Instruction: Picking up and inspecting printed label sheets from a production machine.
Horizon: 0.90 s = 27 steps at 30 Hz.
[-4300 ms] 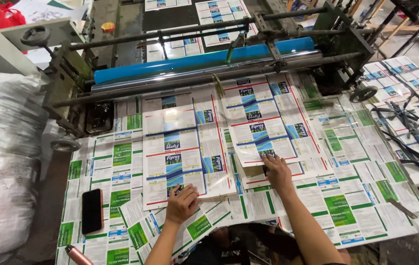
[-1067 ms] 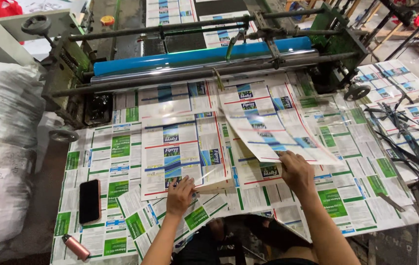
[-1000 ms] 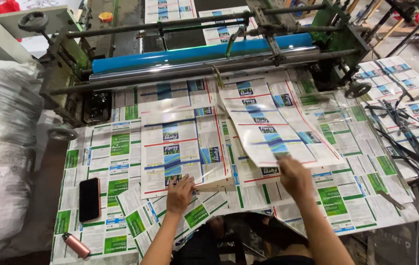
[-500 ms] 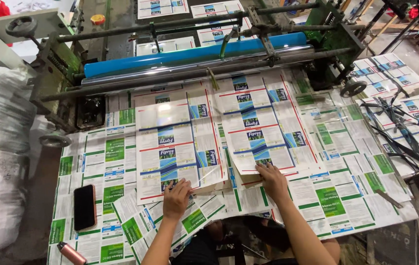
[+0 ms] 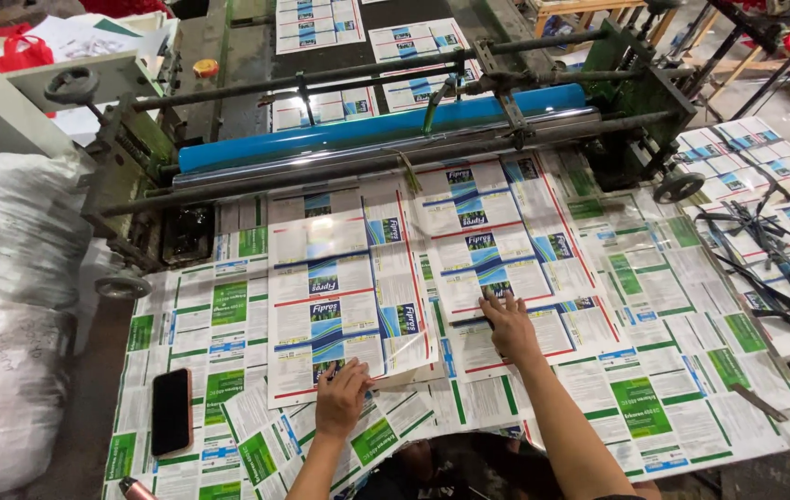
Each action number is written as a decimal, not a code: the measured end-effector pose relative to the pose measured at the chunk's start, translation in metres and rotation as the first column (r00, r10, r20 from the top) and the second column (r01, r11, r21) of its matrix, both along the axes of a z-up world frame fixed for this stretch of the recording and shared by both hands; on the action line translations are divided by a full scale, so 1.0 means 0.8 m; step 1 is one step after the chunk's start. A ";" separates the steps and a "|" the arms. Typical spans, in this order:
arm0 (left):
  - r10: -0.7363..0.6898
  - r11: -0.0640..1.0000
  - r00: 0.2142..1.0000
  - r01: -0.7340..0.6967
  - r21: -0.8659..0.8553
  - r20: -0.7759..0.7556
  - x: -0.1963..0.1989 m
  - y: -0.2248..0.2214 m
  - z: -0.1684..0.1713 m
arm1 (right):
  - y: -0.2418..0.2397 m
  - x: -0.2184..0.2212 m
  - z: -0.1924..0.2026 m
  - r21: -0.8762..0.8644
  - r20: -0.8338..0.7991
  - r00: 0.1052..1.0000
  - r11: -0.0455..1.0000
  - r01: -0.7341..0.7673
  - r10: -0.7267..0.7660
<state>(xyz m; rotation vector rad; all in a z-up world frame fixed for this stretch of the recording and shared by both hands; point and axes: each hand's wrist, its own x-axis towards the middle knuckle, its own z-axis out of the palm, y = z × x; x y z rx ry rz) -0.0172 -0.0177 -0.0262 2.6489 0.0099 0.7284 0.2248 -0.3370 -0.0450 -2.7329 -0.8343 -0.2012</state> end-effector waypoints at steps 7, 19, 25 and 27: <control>-0.013 1.000 1.000 0.013 0.005 -0.005 0.004 0.002 0.004 | -0.009 -0.051 0.022 0.106 0.091 0.983 0.983 0.148 -0.158; 0.147 0.989 0.943 -0.142 0.039 -0.300 0.042 0.025 0.014 | -0.027 -0.076 0.024 0.274 0.126 0.934 0.917 0.291 -0.334; 0.181 0.961 0.974 -0.205 0.187 0.135 0.030 0.003 0.159 | -0.030 -0.077 0.012 0.250 0.108 0.929 0.914 0.319 -0.353; 0.177 0.961 0.965 -0.212 0.178 0.194 0.016 -0.005 0.144 | -0.030 -0.078 0.014 0.260 0.097 0.929 0.910 0.324 -0.358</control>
